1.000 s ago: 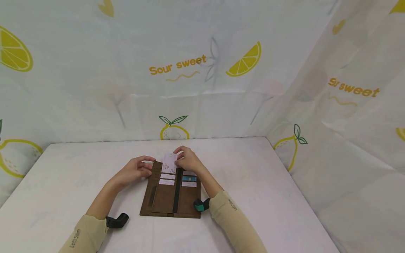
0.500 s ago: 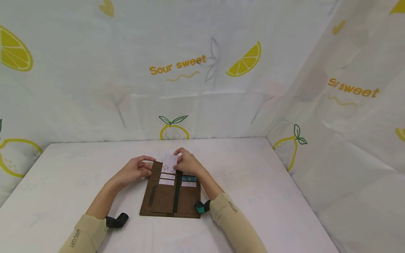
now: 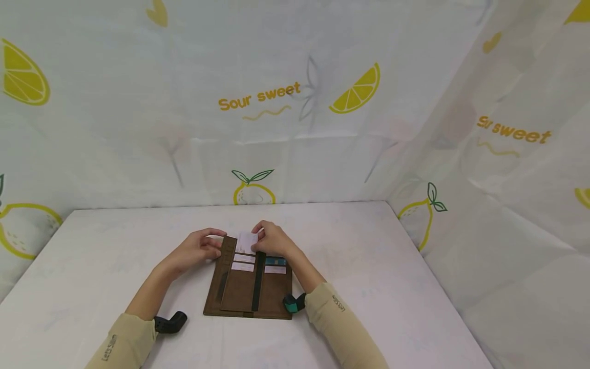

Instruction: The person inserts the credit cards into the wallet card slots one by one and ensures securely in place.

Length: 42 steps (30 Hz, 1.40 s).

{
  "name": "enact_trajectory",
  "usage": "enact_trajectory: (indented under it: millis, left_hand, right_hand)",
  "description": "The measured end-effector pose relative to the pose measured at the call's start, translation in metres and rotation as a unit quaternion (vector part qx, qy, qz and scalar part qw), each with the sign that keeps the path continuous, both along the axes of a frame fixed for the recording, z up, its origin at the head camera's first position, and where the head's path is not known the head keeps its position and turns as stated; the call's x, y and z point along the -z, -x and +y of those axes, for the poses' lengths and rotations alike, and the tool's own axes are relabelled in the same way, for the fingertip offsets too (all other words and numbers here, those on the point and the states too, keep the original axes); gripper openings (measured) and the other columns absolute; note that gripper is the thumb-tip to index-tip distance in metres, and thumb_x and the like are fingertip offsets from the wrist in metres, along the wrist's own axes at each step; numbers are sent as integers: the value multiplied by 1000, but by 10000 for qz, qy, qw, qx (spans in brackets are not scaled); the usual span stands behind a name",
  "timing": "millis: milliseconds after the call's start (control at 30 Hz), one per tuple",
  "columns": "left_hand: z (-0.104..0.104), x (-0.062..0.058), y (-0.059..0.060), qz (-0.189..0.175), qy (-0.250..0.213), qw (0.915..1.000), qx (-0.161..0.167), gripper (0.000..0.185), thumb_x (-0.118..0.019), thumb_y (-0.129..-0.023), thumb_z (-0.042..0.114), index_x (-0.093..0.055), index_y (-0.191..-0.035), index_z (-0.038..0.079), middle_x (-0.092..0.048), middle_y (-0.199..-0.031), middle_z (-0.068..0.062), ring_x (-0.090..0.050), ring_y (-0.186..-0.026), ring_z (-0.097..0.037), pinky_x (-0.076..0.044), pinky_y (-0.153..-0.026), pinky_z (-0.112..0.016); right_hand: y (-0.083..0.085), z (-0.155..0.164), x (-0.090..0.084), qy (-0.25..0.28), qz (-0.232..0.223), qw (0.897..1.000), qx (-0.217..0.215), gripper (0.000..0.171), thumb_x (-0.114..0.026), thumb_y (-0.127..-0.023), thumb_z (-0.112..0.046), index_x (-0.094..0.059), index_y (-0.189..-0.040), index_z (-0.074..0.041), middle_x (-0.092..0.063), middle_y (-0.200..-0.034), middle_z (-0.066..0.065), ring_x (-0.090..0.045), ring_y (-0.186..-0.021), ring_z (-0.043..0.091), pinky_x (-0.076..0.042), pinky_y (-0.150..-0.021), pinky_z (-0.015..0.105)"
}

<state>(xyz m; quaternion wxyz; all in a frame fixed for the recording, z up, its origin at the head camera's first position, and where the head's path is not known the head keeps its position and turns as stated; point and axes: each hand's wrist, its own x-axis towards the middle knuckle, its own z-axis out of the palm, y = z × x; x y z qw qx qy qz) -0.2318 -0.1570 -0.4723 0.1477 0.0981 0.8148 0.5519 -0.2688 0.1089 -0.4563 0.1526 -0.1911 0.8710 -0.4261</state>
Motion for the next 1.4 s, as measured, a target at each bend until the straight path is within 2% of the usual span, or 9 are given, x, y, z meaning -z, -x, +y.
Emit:
enact_trajectory:
  millis: [300,567,700,933,1400]
  left_hand:
    - [0,1,-2,62,-21,10000,58,52,-70,-97,1,-58,-148,0,-72,-120,-21,-68,-101,-20,-53,-86,-30]
    - [-1,-1,-1,49,2,10000,43,52,-69,-98,1,-57,-148,0,-72,-120,-21,-68,-101,-19,-53,-86,-28]
    - [-1,-2,-1,20,17,10000,42,52,-69,-98,1,-57,-148,-1,-72,-120,-21,-68,-100,-19,-53,-87,-29]
    - [-1,-2,-1,40,15,10000,36,52,-69,-98,0,-57,-148,-2,-72,-119,-21,-68,-99,-18,-53,-87,-29]
    - [1,-1,-2,21,4,10000,27,52,-70,-98,0,-57,-148,-2,-72,-118,-20,-68,-100,-20,-53,-86,-29]
  right_hand:
    - [-5,-2,-2,-385,174,9991,-68,22,-82,-93,-11,-71,-110,-2,-73,-103,10,-67,-93,16,-58,-88,32]
    - [-6,-2,-1,-362,251,9989,-134,16,-80,-95,-12,-74,-107,-3,-77,-106,12,-70,-97,18,-60,-92,36]
    - [-7,-2,0,-311,199,9992,-149,13,-79,-95,-12,-75,-105,-3,-77,-104,11,-70,-93,14,-60,-88,31]
    - [-7,-1,2,-242,207,9991,-270,7,-76,-97,-10,-76,-98,-3,-78,-92,11,-66,-77,7,-54,-74,22]
    - [-6,0,2,-301,193,9985,-421,9,-75,-98,-12,-78,-96,-4,-78,-89,8,-64,-75,5,-52,-73,19]
